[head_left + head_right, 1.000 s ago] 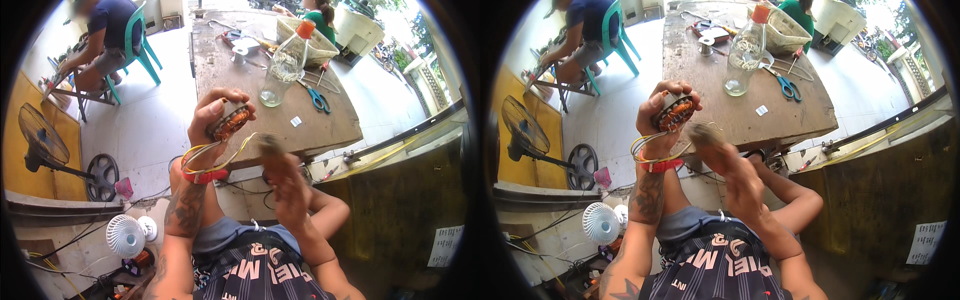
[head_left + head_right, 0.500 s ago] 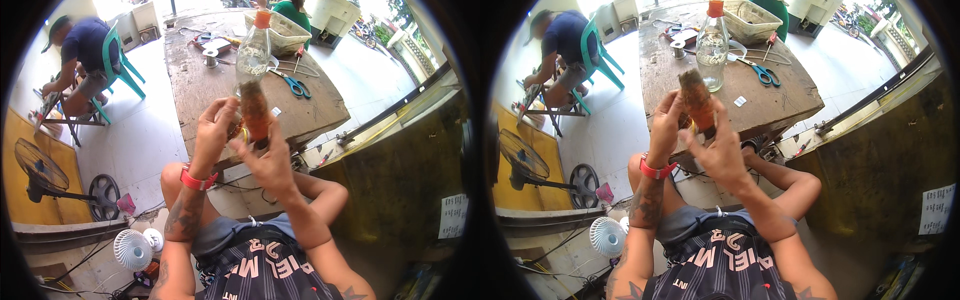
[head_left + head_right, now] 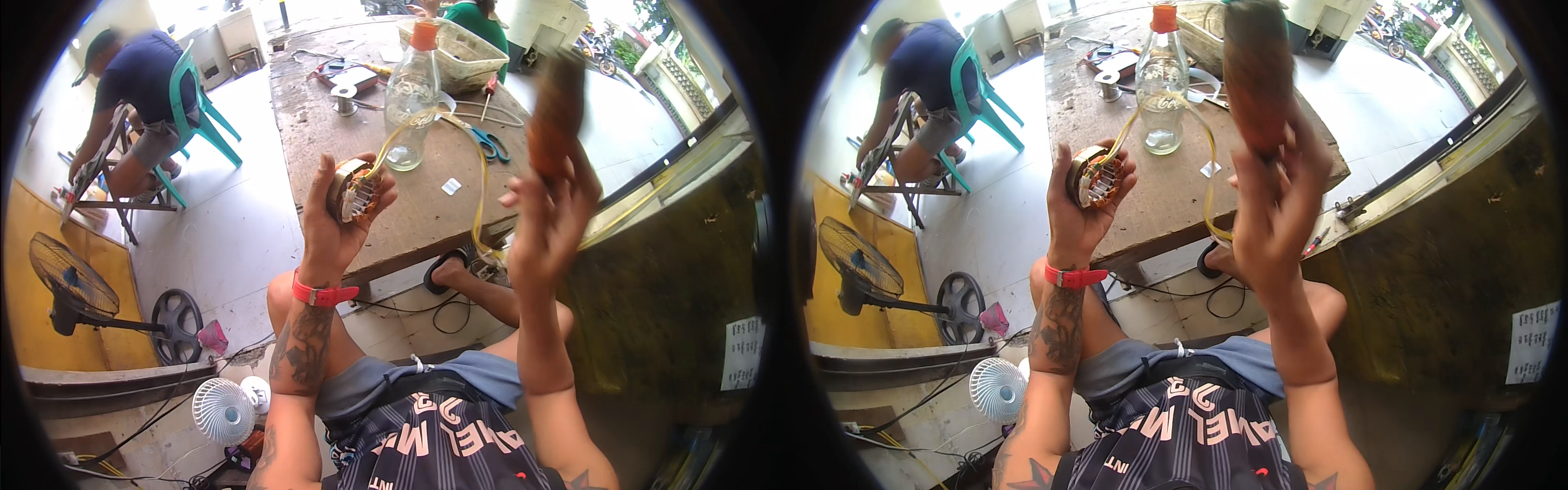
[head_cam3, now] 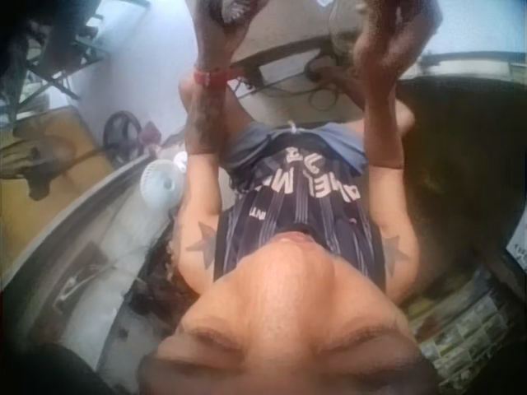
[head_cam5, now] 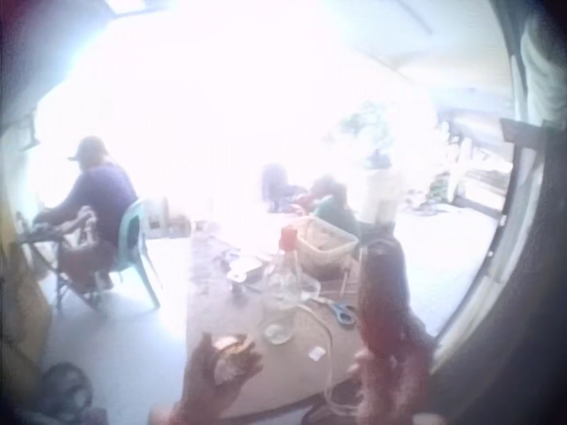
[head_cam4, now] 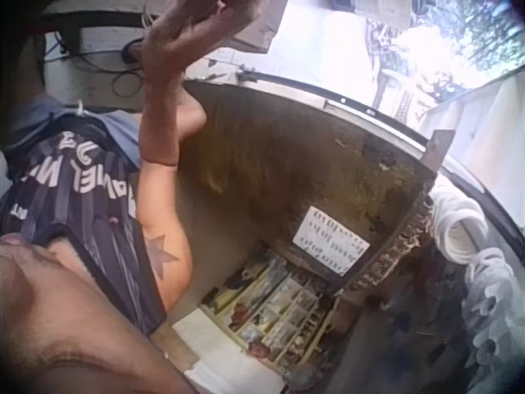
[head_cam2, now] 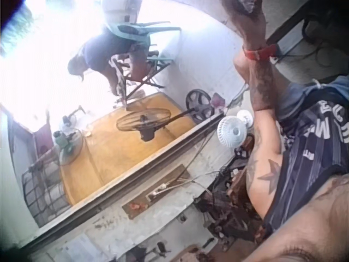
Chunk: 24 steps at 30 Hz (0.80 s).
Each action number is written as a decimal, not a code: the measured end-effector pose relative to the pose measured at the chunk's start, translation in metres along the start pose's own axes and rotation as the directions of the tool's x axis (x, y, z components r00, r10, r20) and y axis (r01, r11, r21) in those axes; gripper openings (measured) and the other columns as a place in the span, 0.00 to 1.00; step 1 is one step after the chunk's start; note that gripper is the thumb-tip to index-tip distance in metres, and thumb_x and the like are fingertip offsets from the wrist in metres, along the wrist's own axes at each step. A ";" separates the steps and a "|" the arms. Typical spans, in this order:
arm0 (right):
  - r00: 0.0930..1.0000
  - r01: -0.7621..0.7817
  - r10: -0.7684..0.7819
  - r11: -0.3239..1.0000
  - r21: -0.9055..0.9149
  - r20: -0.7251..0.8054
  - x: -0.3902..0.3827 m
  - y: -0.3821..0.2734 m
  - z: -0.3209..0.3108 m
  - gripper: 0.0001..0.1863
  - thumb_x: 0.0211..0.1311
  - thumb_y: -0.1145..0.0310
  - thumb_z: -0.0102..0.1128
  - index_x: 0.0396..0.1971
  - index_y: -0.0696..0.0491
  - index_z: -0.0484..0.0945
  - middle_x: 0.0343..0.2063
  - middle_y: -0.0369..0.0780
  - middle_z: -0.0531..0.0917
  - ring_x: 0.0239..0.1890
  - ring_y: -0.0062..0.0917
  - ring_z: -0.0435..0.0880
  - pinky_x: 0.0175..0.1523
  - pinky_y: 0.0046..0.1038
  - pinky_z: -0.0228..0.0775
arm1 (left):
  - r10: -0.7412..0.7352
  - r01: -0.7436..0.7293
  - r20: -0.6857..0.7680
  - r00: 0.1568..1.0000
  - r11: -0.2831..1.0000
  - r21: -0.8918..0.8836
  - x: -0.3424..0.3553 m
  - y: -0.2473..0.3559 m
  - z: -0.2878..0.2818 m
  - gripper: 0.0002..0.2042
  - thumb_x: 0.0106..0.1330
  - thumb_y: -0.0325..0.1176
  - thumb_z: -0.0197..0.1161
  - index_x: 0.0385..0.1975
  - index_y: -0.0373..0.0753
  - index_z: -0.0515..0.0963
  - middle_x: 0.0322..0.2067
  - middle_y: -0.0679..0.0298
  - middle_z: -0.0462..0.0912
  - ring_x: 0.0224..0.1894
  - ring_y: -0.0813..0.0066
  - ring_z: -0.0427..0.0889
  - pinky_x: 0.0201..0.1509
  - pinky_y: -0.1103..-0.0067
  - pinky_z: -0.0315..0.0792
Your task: The person hammers a copper coil, trims wires with scissors, and connects multimeter probes to test the coil. They work at a wooden table with tools and a glass bottle nearby.
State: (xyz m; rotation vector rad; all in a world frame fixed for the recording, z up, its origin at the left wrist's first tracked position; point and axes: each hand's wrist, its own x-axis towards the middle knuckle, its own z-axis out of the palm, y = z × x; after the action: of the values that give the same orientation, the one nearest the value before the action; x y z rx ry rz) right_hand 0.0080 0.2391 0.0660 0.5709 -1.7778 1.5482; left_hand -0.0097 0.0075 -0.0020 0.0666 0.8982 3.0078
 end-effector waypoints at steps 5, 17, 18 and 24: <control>0.923 0.070 0.000 0.983 -0.169 0.384 -0.083 -0.019 -0.006 0.29 0.75 0.76 0.56 0.73 0.58 0.63 0.48 0.47 0.82 0.35 0.23 0.78 0.36 0.24 0.73 | 0.066 -0.048 0.123 0.990 0.988 -0.148 -0.001 0.006 -0.006 0.32 0.75 0.53 0.54 0.57 0.22 0.73 0.48 0.41 0.84 0.53 0.42 0.86 0.64 0.53 0.80; 0.881 -0.005 0.073 0.989 -0.145 0.468 -0.119 -0.008 0.005 0.31 0.71 0.77 0.61 0.72 0.55 0.66 0.42 0.48 0.83 0.36 0.34 0.83 0.38 0.30 0.78 | 0.262 -0.208 0.271 0.926 0.955 -0.214 0.000 0.009 -0.018 0.22 0.73 0.50 0.55 0.53 0.38 0.80 0.50 0.51 0.86 0.59 0.48 0.83 0.66 0.51 0.76; 0.894 0.001 0.034 0.997 -0.078 0.446 -0.119 -0.010 0.006 0.30 0.71 0.76 0.60 0.71 0.56 0.66 0.43 0.47 0.82 0.35 0.31 0.82 0.35 0.27 0.77 | 0.269 -0.224 0.281 0.921 0.958 -0.180 -0.001 0.010 -0.019 0.23 0.73 0.51 0.55 0.53 0.38 0.80 0.49 0.51 0.86 0.59 0.49 0.83 0.66 0.51 0.76; 0.895 0.143 -0.105 0.988 -0.057 0.433 -0.122 -0.008 0.022 0.21 0.74 0.78 0.53 0.65 0.62 0.72 0.40 0.49 0.85 0.31 0.29 0.85 0.33 0.27 0.78 | 0.311 -0.255 0.286 0.906 0.943 -0.215 -0.011 0.009 -0.013 0.23 0.71 0.50 0.53 0.50 0.35 0.79 0.44 0.46 0.85 0.51 0.49 0.85 0.62 0.56 0.78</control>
State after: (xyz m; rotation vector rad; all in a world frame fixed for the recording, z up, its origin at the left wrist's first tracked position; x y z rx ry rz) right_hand 0.0887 0.2020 -0.0204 1.0256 -2.0739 1.3170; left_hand 0.0008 -0.0079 -0.0084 0.7191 0.6415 3.1811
